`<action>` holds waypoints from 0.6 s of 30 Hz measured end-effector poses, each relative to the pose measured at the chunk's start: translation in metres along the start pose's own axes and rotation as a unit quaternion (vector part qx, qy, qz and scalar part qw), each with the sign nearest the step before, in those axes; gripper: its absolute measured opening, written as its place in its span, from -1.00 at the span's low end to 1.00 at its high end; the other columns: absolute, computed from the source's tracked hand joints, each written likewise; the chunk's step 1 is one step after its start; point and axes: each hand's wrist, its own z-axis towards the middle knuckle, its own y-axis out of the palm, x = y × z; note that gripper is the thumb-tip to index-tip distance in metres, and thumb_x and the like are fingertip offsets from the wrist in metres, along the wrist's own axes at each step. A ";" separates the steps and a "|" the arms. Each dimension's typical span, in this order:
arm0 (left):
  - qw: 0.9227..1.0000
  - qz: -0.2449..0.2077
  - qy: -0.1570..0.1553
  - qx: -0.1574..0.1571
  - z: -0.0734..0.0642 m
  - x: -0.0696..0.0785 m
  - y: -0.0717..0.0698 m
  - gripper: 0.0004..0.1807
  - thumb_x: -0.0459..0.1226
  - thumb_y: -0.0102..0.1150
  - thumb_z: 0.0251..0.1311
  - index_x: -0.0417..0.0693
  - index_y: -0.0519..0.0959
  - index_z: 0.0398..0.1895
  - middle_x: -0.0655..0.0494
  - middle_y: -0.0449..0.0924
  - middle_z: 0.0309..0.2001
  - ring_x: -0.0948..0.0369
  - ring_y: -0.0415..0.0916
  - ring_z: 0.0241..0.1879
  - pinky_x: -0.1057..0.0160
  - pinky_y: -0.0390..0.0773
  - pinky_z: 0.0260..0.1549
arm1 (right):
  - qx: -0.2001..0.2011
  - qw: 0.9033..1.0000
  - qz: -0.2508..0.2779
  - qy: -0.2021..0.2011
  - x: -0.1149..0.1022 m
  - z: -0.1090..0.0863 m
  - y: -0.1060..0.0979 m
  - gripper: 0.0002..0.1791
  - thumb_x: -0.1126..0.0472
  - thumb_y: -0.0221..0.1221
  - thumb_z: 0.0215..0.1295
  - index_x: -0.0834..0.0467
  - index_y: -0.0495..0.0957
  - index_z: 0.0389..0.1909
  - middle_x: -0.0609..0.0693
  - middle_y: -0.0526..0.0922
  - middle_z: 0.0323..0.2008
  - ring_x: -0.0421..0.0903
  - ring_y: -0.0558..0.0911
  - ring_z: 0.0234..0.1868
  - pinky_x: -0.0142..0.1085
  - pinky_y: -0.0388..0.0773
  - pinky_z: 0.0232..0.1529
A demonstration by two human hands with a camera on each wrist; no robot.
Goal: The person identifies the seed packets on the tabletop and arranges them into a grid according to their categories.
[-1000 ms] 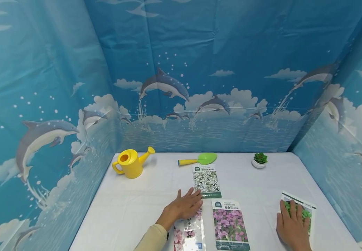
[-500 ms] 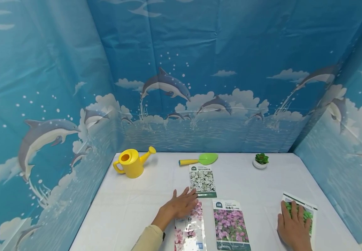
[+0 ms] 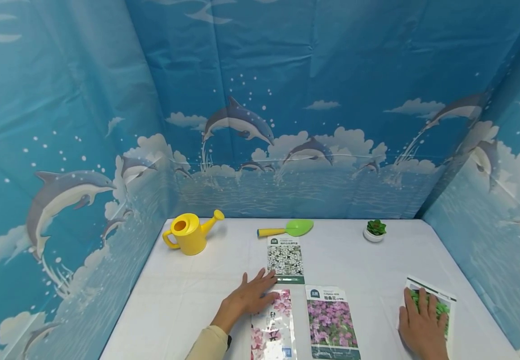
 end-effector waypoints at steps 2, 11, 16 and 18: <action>1.000 -0.007 0.002 0.003 -0.001 -0.003 0.000 -0.30 0.14 -0.03 0.64 0.10 0.30 0.69 0.19 0.09 0.73 0.04 -0.11 0.74 -0.42 -0.18 0.61 | 0.004 1.000 0.000 -0.003 0.000 0.000 0.000 -0.33 0.11 -0.29 0.75 0.48 -0.07 0.62 0.54 -0.47 0.62 0.51 -0.56 0.62 0.57 -0.56 0.46; 0.999 -0.022 0.024 0.023 -0.005 -0.020 0.008 -0.33 0.07 -0.01 0.65 0.07 0.29 0.70 0.15 0.10 0.73 0.05 -0.10 0.74 -0.45 -0.17 0.59 | -0.004 1.000 0.001 0.000 -0.001 -0.002 -0.001 -0.32 0.09 -0.31 0.75 0.48 -0.07 0.62 0.54 -0.49 0.62 0.51 -0.57 0.61 0.55 -0.59 0.46; 1.000 -0.021 0.007 0.018 -0.010 -0.017 0.001 -0.32 0.07 0.06 0.62 0.08 0.32 0.68 0.15 0.12 0.72 0.07 -0.07 0.74 -0.35 -0.15 0.63 | -0.011 1.000 -0.001 0.007 -0.004 -0.001 -0.003 -0.32 0.10 -0.31 0.75 0.48 -0.08 0.63 0.53 -0.49 0.62 0.50 -0.57 0.62 0.53 -0.60 0.47; 1.000 -0.014 0.007 0.018 -0.011 -0.017 0.001 -0.33 0.05 0.07 0.62 0.07 0.32 0.68 0.14 0.14 0.72 0.06 -0.06 0.73 -0.35 -0.13 0.63 | -0.017 1.000 -0.003 0.012 -0.005 -0.001 -0.005 -0.32 0.11 -0.31 0.74 0.48 -0.07 0.63 0.53 -0.49 0.62 0.51 -0.57 0.62 0.52 -0.61 0.48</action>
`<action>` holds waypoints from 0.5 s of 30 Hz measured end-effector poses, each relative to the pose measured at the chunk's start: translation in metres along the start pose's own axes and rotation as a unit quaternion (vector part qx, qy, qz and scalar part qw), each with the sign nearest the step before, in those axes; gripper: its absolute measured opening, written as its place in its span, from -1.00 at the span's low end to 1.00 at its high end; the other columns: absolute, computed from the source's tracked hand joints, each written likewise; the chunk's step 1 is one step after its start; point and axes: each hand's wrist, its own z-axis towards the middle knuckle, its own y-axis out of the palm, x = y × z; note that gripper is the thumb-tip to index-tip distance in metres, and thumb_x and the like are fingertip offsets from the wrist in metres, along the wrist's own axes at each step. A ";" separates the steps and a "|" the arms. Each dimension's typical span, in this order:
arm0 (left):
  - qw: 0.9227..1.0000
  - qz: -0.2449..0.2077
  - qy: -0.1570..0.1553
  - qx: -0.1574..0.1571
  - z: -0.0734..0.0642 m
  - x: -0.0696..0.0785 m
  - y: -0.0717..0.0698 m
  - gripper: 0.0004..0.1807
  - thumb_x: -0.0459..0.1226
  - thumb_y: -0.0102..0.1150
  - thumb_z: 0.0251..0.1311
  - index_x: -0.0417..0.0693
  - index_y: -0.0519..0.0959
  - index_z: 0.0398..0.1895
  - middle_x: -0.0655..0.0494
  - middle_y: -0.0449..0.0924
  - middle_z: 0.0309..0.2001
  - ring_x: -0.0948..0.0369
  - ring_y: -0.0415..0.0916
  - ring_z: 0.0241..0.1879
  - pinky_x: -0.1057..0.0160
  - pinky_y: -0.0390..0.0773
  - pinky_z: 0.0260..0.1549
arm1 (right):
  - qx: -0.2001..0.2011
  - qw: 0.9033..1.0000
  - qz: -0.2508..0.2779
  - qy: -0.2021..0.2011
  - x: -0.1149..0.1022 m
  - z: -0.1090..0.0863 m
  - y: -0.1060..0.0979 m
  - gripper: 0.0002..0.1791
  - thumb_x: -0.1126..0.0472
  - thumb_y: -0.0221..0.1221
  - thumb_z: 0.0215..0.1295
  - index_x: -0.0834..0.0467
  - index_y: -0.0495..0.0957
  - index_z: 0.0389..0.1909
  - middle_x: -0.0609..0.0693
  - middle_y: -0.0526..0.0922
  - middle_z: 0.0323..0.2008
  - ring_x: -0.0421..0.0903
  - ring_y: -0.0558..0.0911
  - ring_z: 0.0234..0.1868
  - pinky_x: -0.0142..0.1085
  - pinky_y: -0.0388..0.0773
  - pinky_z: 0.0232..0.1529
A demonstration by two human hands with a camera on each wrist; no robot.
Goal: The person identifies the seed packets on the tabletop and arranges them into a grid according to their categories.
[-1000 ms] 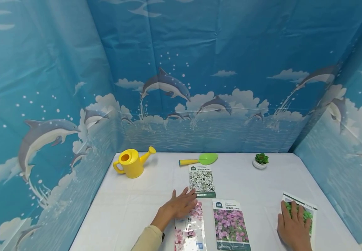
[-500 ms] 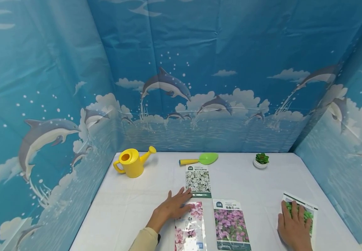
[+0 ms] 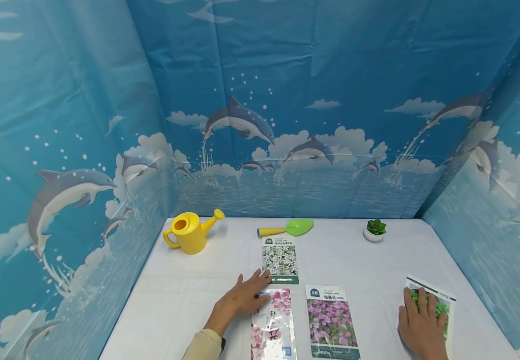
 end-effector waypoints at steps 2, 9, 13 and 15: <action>1.000 0.002 0.000 -0.001 -0.002 0.000 -0.001 -0.33 0.04 0.08 0.62 0.06 0.32 0.68 0.13 0.14 0.72 0.05 -0.05 0.73 -0.36 -0.11 0.63 | -0.006 1.000 -0.001 0.005 -0.002 0.000 -0.002 -0.33 0.11 -0.31 0.74 0.48 -0.07 0.62 0.54 -0.48 0.62 0.51 -0.57 0.61 0.51 -0.62 0.48; 0.999 -0.012 0.028 0.031 -0.002 -0.014 0.010 -0.32 0.03 0.11 0.60 0.03 0.34 0.66 0.10 0.15 0.71 0.02 -0.04 0.73 -0.39 -0.12 0.61 | -0.013 1.000 -0.003 0.007 -0.002 0.000 -0.003 -0.33 0.12 -0.30 0.74 0.49 -0.07 0.62 0.54 -0.50 0.62 0.51 -0.58 0.61 0.51 -0.62 0.48; 0.999 -0.012 0.039 0.033 -0.006 -0.011 0.007 -0.34 0.00 0.10 0.62 -0.03 0.34 0.65 0.05 0.16 0.71 -0.01 -0.03 0.72 -0.42 -0.09 0.60 | -0.007 1.000 -0.007 0.007 -0.002 0.001 -0.001 -0.33 0.13 -0.28 0.73 0.50 -0.05 0.62 0.54 -0.48 0.62 0.52 -0.56 0.61 0.52 -0.60 0.48; 0.999 -0.012 0.034 0.031 -0.009 -0.006 0.004 -0.35 -0.04 0.11 0.61 -0.07 0.35 0.65 0.01 0.16 0.71 -0.04 -0.03 0.72 -0.41 -0.11 0.60 | -0.004 1.000 -0.007 0.006 -0.001 0.001 0.000 -0.33 0.13 -0.28 0.73 0.50 -0.05 0.61 0.55 -0.47 0.62 0.52 -0.55 0.62 0.52 -0.60 0.48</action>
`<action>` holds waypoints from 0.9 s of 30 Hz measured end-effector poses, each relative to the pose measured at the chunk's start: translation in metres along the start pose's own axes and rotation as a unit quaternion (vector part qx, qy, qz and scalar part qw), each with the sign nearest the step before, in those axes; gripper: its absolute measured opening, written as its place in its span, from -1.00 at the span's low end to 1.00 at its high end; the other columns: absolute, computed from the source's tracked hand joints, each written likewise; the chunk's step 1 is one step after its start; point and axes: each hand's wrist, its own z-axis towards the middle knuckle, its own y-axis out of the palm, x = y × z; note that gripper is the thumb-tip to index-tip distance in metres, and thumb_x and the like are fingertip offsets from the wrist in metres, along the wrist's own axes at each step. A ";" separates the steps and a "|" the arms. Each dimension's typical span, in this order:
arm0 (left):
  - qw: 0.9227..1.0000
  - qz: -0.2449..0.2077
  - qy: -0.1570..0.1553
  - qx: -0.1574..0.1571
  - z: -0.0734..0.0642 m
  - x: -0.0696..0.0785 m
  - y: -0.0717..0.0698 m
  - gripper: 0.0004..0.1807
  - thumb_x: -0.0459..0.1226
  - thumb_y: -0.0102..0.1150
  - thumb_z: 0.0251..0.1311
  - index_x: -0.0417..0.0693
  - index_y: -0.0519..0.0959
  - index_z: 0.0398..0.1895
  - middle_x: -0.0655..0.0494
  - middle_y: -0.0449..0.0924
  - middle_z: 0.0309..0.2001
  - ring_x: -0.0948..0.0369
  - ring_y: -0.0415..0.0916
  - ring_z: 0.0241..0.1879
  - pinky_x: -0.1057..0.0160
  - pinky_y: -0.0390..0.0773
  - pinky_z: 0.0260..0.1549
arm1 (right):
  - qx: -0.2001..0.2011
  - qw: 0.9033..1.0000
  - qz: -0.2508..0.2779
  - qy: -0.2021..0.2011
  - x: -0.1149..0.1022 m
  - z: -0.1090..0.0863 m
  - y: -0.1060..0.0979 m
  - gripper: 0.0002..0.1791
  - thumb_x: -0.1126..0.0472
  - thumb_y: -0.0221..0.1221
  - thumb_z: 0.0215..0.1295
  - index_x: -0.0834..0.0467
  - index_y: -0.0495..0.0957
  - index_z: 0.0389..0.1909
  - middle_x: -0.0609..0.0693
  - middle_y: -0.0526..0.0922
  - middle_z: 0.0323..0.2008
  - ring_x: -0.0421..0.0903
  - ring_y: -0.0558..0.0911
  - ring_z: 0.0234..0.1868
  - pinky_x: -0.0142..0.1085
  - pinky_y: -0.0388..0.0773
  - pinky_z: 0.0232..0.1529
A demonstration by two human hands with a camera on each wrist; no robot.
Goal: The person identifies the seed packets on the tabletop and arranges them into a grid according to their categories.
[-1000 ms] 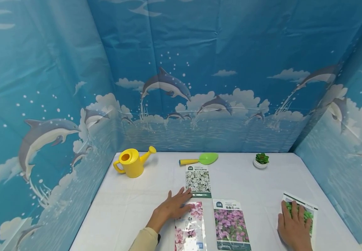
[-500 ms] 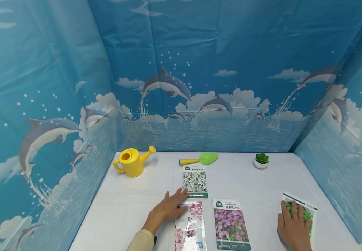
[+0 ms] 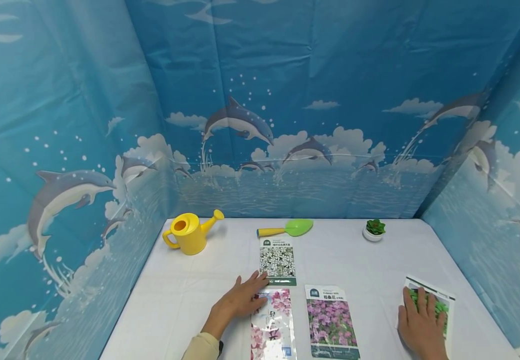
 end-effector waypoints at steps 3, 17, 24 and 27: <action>1.000 0.004 -0.011 -0.001 -0.001 0.003 -0.001 -0.33 -0.05 0.16 0.58 -0.05 0.35 0.65 0.03 0.17 0.71 -0.04 -0.02 0.72 -0.39 -0.11 0.61 | 0.003 1.000 0.002 -0.003 0.001 0.000 0.001 -0.33 0.13 -0.27 0.73 0.50 -0.04 0.61 0.55 -0.46 0.62 0.53 -0.55 0.61 0.54 -0.59 0.48; 1.000 0.017 0.008 0.010 -0.004 -0.001 0.004 -0.20 -0.02 0.33 0.46 -0.06 0.32 0.66 -0.01 0.12 0.72 -0.04 -0.03 0.72 -0.41 -0.07 0.59 | 0.018 1.000 0.001 -0.018 0.004 -0.001 0.004 -0.33 0.12 -0.28 0.74 0.50 -0.03 0.61 0.57 -0.44 0.62 0.53 -0.53 0.62 0.57 -0.55 0.47; 1.000 0.014 -0.008 0.014 -0.003 -0.001 0.008 -0.13 -0.02 0.41 0.39 0.04 0.29 0.69 0.07 0.10 0.73 0.00 -0.04 0.73 -0.34 -0.12 0.63 | 0.026 0.999 0.002 -0.020 0.002 -0.002 0.003 -0.34 0.13 -0.27 0.74 0.50 -0.02 0.61 0.56 -0.43 0.62 0.53 -0.53 0.62 0.56 -0.56 0.47; 1.000 0.012 -0.011 0.018 -0.004 0.001 0.008 -0.13 -0.02 0.43 0.38 0.06 0.29 0.69 0.08 0.10 0.73 0.01 -0.03 0.73 -0.33 -0.12 0.63 | 0.026 1.000 0.002 -0.015 0.001 -0.002 0.003 -0.34 0.14 -0.27 0.73 0.50 -0.02 0.61 0.55 -0.43 0.62 0.52 -0.53 0.62 0.53 -0.57 0.49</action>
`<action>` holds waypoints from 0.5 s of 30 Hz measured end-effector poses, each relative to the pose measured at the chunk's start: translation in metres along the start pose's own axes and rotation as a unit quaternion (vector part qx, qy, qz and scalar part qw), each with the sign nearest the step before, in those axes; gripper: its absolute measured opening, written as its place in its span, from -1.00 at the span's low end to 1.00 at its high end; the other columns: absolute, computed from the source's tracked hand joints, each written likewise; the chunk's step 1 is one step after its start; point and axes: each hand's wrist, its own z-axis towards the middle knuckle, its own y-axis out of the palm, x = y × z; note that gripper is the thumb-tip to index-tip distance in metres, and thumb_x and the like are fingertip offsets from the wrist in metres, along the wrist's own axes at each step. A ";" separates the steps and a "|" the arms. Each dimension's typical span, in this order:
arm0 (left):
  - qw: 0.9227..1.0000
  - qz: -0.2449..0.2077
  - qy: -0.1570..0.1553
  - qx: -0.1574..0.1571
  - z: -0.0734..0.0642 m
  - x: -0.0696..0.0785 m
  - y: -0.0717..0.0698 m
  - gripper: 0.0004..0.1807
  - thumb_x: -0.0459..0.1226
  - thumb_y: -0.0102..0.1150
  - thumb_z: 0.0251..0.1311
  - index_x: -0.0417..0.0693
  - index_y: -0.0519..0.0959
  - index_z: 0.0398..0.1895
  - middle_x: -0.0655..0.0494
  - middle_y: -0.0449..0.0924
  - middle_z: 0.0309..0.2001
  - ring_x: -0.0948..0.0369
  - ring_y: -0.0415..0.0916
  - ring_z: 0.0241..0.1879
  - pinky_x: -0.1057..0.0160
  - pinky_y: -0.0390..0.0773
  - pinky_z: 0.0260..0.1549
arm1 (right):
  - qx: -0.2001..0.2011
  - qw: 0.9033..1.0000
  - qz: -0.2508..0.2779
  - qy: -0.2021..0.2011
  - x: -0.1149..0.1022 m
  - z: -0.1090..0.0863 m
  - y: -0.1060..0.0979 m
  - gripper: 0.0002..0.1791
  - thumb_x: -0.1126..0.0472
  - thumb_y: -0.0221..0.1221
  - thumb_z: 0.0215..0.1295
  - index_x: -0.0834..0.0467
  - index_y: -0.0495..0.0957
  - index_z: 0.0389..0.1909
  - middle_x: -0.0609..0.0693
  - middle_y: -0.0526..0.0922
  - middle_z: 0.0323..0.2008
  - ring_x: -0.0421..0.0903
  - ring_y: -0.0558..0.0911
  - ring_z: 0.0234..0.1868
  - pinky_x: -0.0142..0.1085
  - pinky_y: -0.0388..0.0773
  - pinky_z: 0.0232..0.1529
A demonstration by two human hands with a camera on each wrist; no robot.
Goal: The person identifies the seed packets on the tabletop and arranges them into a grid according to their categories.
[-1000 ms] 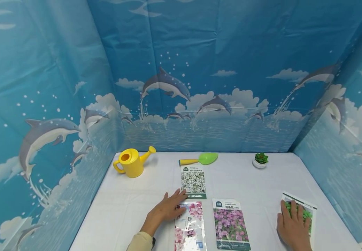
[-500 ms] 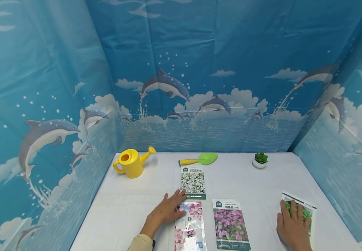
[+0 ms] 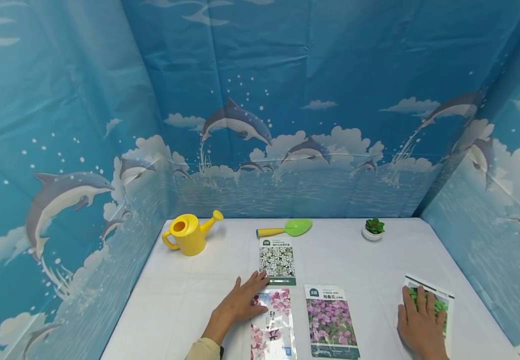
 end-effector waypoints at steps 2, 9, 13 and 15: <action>1.000 -0.001 0.000 0.004 0.000 0.001 0.000 -0.12 -0.03 0.43 0.37 0.06 0.29 0.69 0.08 0.10 0.73 0.00 -0.03 0.72 -0.34 -0.12 0.63 | 0.000 1.000 -0.001 0.001 -0.001 0.000 -0.001 -0.34 0.14 -0.26 0.73 0.51 -0.02 0.61 0.55 -0.43 0.62 0.52 -0.53 0.63 0.53 -0.57 0.49; 1.000 0.002 -0.004 0.012 0.001 0.001 0.004 -0.11 -0.01 0.44 0.36 0.05 0.29 0.69 0.06 0.08 0.73 -0.03 -0.06 0.73 -0.38 -0.14 0.62 | -0.005 1.000 -0.002 0.006 -0.004 0.001 -0.001 -0.34 0.15 -0.27 0.73 0.51 -0.02 0.61 0.55 -0.44 0.62 0.51 -0.54 0.63 0.51 -0.59 0.49; 1.000 -0.001 -0.010 0.011 0.002 0.002 0.005 -0.10 0.01 0.44 0.36 0.08 0.28 0.70 0.09 0.06 0.74 -0.01 -0.08 0.73 -0.37 -0.16 0.62 | -0.012 1.000 0.000 0.007 -0.002 0.001 -0.002 -0.33 0.13 -0.28 0.73 0.50 -0.04 0.61 0.55 -0.46 0.62 0.51 -0.55 0.62 0.52 -0.60 0.49; 1.000 -0.001 -0.011 0.011 0.002 0.002 0.005 -0.09 0.02 0.44 0.36 0.08 0.27 0.70 0.09 0.05 0.74 0.00 -0.08 0.74 -0.36 -0.16 0.63 | -0.013 1.000 0.003 0.003 -0.001 0.001 -0.002 -0.33 0.12 -0.29 0.74 0.50 -0.05 0.62 0.55 -0.47 0.62 0.51 -0.56 0.61 0.54 -0.59 0.48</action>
